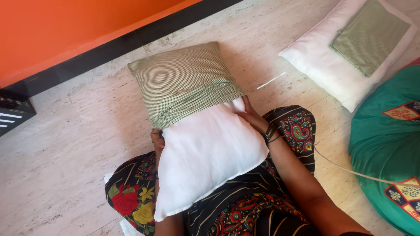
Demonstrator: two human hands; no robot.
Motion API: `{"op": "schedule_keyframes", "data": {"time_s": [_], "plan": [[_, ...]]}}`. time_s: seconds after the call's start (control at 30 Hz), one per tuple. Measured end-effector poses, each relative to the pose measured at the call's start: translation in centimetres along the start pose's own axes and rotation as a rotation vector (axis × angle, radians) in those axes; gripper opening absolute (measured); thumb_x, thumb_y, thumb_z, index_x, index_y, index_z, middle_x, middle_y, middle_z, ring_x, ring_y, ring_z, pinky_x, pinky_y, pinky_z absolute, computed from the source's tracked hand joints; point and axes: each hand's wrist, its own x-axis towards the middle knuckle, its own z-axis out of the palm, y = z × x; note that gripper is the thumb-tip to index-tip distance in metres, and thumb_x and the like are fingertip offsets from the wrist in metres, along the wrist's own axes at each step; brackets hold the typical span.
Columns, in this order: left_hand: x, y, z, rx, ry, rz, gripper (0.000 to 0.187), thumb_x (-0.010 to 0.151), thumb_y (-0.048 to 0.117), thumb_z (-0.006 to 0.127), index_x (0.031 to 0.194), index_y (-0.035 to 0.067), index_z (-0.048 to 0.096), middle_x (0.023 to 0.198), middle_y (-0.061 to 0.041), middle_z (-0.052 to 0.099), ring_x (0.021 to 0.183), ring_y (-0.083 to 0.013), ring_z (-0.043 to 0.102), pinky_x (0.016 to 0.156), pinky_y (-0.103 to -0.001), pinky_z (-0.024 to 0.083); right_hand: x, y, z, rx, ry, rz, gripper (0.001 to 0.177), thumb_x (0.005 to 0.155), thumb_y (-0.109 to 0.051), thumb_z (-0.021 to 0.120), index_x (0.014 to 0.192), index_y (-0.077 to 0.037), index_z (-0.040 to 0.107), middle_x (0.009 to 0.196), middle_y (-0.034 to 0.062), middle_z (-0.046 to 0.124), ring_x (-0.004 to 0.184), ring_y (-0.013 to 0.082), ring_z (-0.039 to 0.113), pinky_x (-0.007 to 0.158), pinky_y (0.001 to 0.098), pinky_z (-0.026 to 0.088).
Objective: The person sits on the floor and inserts a white pillow insert into a green patterned pillowcase. They repeatedly adjust the fabric, smooth the surface, and tuck the edges to ensure the pillow fits neatly inside the case.
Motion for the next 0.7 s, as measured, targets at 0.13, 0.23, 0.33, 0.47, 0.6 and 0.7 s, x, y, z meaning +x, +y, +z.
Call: {"op": "schedule_keyframes", "data": {"time_s": [0.13, 0.23, 0.33, 0.47, 0.6, 0.7], "plan": [[-0.7, 0.2, 0.7, 0.011, -0.004, -0.022, 0.048, 0.097, 0.021, 0.060, 0.139, 0.001, 0.050, 0.122, -0.015, 0.064, 0.103, -0.0235, 0.063, 0.088, -0.038, 0.054, -0.2, 0.1, 1.2, -0.228, 0.112, -0.196, 0.094, 0.091, -0.018, 0.069, 0.162, -0.007, 0.008, 0.163, 0.0202, 0.028, 0.149, 0.0328, 0.030, 0.119, 0.0413, 0.029], [-0.4, -0.3, 0.3, 0.005, -0.010, -0.006, 0.051, 0.096, 0.020, 0.061, 0.142, 0.001, 0.049, 0.124, -0.015, 0.064, 0.105, -0.0242, 0.063, 0.088, -0.039, 0.054, -0.5, -0.5, 1.7, -0.336, 0.167, -0.310, 0.090, 0.091, -0.018, 0.067, 0.161, -0.005, 0.012, 0.161, 0.0218, 0.033, 0.147, 0.0347, 0.035, 0.118, 0.0419, 0.031], [0.8, -1.6, -1.1, -0.027, -0.037, 0.067, 0.055, 0.096, 0.020, 0.062, 0.145, 0.001, 0.047, 0.127, -0.016, 0.063, 0.107, -0.0249, 0.062, 0.089, -0.039, 0.054, -0.6, -2.0, 0.5, -0.186, 0.115, -0.243, 0.087, 0.089, -0.018, 0.064, 0.159, -0.005, 0.015, 0.155, 0.0216, 0.043, 0.141, 0.0344, 0.047, 0.114, 0.0410, 0.038], [2.8, -3.3, -3.8, -0.196, -0.038, -0.077, 0.053, 0.096, 0.029, 0.061, 0.136, -0.006, 0.058, 0.117, -0.016, 0.069, 0.102, -0.0269, 0.064, 0.086, -0.040, 0.054, -0.5, -4.3, -0.4, -0.113, 0.080, 0.085, 0.076, 0.088, -0.016, 0.057, 0.158, -0.009, 0.027, 0.148, 0.0176, 0.056, 0.124, 0.0302, 0.059, 0.098, 0.0389, 0.049], [3.4, -1.6, -4.8, -0.215, 0.016, -0.288, 0.073, 0.091, 0.048, 0.066, 0.131, -0.012, 0.060, 0.114, -0.017, 0.068, 0.103, -0.0286, 0.062, 0.087, -0.040, 0.052, -1.0, -5.3, 0.1, -0.116, 0.069, 0.014, 0.082, 0.082, -0.015, 0.058, 0.156, -0.010, 0.024, 0.149, 0.0140, 0.049, 0.120, 0.0278, 0.056, 0.088, 0.0388, 0.051], [4.1, 1.9, -3.6, 0.174, -0.081, -0.257, 0.089, 0.090, 0.057, 0.072, 0.147, -0.002, 0.036, 0.139, -0.013, 0.049, 0.126, -0.0260, 0.043, 0.103, -0.039, 0.038, -1.3, -3.8, 1.2, -0.341, 0.037, -0.244, 0.071, 0.086, -0.021, 0.067, 0.148, -0.005, 0.035, 0.137, 0.0185, 0.052, 0.123, 0.0330, 0.056, 0.101, 0.0414, 0.048]]}}
